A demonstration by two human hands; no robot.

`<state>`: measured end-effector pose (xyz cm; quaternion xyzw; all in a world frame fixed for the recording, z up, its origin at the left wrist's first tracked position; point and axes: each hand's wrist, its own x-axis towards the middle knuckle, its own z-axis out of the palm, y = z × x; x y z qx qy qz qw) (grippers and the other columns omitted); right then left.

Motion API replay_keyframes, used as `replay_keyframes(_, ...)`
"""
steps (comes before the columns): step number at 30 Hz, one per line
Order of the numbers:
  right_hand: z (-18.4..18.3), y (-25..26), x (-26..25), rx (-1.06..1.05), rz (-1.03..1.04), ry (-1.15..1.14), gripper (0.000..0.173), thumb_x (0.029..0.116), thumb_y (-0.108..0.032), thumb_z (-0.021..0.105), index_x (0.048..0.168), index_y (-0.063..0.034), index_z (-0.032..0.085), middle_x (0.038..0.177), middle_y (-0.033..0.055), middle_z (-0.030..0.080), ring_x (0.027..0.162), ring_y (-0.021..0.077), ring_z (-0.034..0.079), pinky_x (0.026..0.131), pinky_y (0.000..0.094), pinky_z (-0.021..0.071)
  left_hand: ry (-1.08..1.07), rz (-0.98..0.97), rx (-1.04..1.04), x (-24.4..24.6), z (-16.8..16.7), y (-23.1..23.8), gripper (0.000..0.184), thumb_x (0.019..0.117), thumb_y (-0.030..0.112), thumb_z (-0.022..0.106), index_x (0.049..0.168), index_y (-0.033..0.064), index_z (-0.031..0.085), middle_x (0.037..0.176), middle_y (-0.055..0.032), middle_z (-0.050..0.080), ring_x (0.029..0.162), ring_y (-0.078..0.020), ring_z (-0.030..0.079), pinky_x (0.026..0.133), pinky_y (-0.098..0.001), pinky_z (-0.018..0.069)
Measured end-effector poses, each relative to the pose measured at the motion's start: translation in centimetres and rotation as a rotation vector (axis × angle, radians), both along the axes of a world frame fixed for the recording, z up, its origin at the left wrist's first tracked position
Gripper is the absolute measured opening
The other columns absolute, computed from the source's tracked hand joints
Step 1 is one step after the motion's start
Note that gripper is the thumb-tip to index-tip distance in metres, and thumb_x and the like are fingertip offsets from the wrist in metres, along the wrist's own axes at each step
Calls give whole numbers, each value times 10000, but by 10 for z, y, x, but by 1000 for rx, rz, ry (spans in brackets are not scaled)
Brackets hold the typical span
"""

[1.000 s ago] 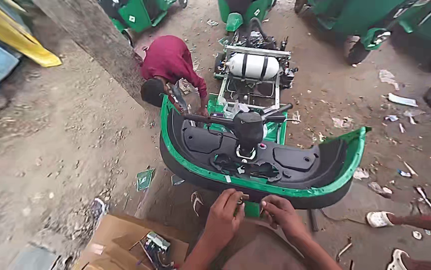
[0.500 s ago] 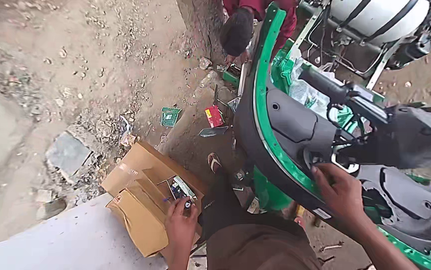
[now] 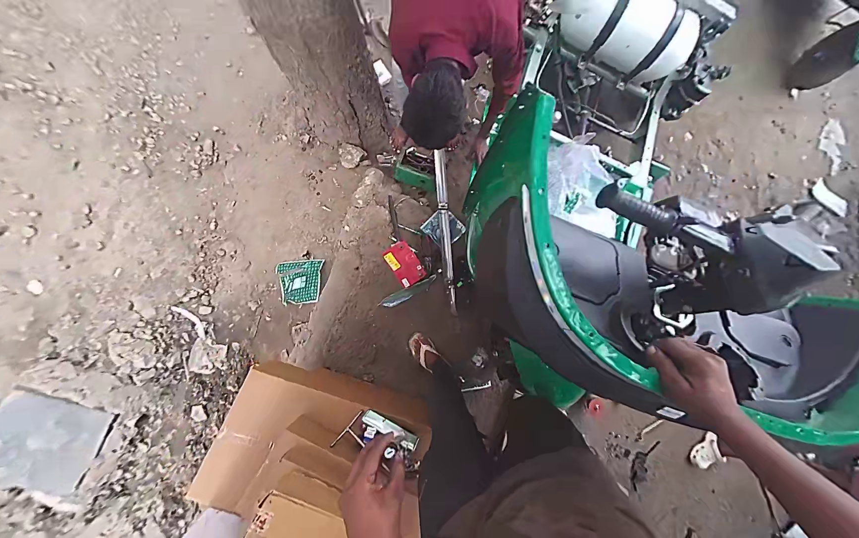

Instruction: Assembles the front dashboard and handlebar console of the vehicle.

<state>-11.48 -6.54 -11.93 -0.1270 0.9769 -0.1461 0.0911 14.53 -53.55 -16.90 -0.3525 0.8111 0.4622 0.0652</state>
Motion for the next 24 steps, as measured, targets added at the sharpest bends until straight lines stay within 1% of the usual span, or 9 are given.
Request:
replay_keyframes(3,-2,4,0,-7,-31,-63,439,1028,-394,415,918,-80,700,837,96,693,778,241,679,692,483,533,57,25,117,1,6,-18,364,846,-22,727,1194,-112,670,1167,-250,696,1061,-250,709,961,-402,590)
replay_keyframes(6,-3,5,-2,-8,-49,-106,431,1024,-404,422,951,-81,698,847,104,685,783,270,678,696,514,533,113,53,178,-20,25,-32,362,808,-83,739,1151,-159,650,1183,-269,671,1083,-217,696,963,-345,589)
replay_keyframes(9,2,3,0,19,-76,-180,448,1022,-422,404,985,-84,696,910,121,693,863,312,689,773,565,535,206,24,225,-45,42,-52,340,764,-123,755,1092,-141,670,1236,-230,643,1122,-187,672,946,-314,602)
replay_keyframes(12,9,1,-6,16,-103,-228,431,1017,-430,433,1004,-88,696,944,130,694,903,331,690,799,577,532,283,23,316,-83,66,-60,362,761,-165,740,1116,-122,676,1197,-145,689,1021,-116,704,902,-288,614)
replay_keyframes(14,10,-2,-5,9,-104,-245,425,1018,-439,444,1009,-93,692,942,126,689,900,330,687,795,574,533,307,-1,358,-105,86,-61,393,813,-150,698,1201,-103,659,1141,-86,733,965,-93,719,893,-281,613)
replay_keyframes(17,16,-3,-8,3,-119,-235,413,1020,-441,455,1045,-108,697,983,118,700,938,320,693,817,566,536,341,-84,470,-139,102,-60,449,975,-61,530,1418,-101,468,1209,-58,716,1006,-132,725,890,-361,619)
replay_keyframes(20,13,-19,-6,-93,-210,-77,359,1021,-390,500,1063,-100,708,978,116,713,927,306,706,801,540,558,384,-153,525,-167,108,-57,394,1039,46,437,1419,-47,480,1168,-23,685,939,-133,712,832,-358,626)
replay_keyframes(22,18,-52,-27,-161,-231,91,318,1026,-353,541,1123,-104,713,965,115,720,892,291,716,776,494,584,396,-233,404,-190,113,-45,392,1054,86,424,1401,-94,459,1129,-66,639,876,-117,696,789,-332,629)
replay_keyframes(24,29,-90,-66,-155,-196,217,317,1008,-323,581,1213,-109,694,973,124,717,890,299,716,768,474,592,436,-397,229,-220,117,-25,407,1045,76,448,1393,-134,456,1124,-110,643,886,-100,686,795,-296,614)
